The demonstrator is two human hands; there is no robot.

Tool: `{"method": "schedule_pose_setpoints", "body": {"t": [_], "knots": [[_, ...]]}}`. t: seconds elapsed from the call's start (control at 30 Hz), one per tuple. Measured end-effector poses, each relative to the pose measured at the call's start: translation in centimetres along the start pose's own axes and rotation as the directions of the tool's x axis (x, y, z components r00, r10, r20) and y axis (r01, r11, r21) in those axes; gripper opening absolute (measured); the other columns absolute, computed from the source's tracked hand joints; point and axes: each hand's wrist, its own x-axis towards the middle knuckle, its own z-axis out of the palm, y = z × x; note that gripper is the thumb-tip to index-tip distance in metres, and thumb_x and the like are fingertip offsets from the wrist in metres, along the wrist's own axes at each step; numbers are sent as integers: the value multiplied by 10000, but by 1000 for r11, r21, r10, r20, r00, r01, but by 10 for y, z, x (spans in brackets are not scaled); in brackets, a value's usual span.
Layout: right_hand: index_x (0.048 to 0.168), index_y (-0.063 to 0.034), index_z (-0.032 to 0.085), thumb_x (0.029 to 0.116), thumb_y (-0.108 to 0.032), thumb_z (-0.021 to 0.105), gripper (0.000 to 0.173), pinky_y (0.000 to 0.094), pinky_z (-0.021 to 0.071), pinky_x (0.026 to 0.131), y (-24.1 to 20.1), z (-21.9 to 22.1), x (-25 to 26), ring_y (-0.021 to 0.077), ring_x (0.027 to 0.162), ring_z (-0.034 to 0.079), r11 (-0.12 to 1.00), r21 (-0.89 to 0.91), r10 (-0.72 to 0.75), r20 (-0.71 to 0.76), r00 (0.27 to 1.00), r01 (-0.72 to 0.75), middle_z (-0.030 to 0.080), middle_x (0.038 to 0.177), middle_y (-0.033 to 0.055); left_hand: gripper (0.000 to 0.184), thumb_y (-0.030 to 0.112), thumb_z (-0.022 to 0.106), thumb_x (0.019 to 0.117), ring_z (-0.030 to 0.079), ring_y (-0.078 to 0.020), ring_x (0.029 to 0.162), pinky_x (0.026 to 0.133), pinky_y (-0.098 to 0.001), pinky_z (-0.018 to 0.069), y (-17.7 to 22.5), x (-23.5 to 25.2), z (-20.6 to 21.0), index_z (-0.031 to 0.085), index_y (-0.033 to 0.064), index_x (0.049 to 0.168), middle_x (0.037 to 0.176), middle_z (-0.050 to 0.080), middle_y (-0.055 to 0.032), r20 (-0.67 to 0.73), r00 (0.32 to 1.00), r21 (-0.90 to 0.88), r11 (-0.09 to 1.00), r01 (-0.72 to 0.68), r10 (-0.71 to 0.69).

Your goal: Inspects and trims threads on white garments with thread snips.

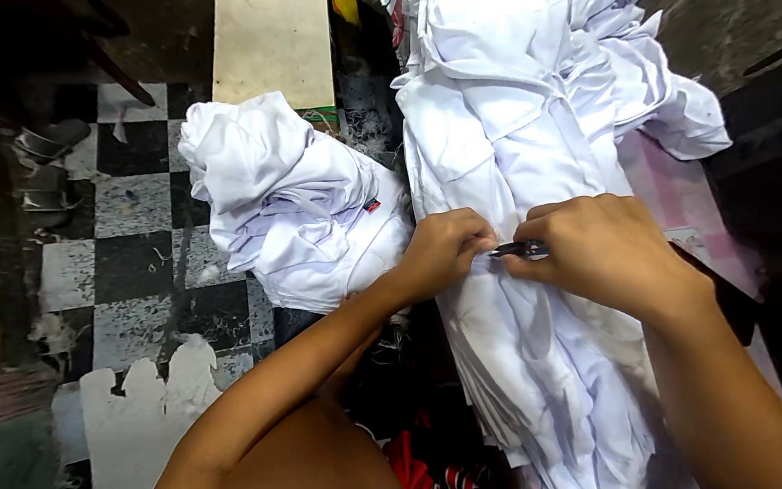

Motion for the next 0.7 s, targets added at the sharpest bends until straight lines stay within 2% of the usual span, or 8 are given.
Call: {"method": "schedule_pose_setpoints", "body": {"t": [0.13, 0.5, 0.7], "knots": [[713, -114, 692, 858, -344, 765, 281, 432, 382, 446, 3, 4, -3, 250, 542, 591, 1000, 24, -16, -40, 999, 17, 592, 654, 31, 78, -24, 674, 911, 704, -153, 799, 749, -275, 574, 0, 0, 0, 736, -28, 863, 903, 728, -132, 0, 1000, 12, 1000, 9, -9], [726, -81, 702, 886, -317, 727, 286, 440, 374, 434, 3, 12, -12, 264, 516, 577, 997, 61, -29, -117, 993, 36, 595, 668, 58, 74, -14, 680, 912, 701, -152, 785, 736, -273, 573, 1, -1, 0, 738, -27, 867, 889, 726, -130, -10, 1000, 18, 1000, 17, -17], [737, -80, 694, 863, -365, 727, 313, 432, 359, 436, 2, 12, -14, 261, 510, 567, 998, 68, 8, -135, 991, 1, 572, 651, 52, 71, -16, 684, 909, 702, -148, 791, 743, -270, 572, 1, -1, 0, 740, -29, 867, 891, 728, -131, -15, 1000, 10, 1000, 17, -16]]}}
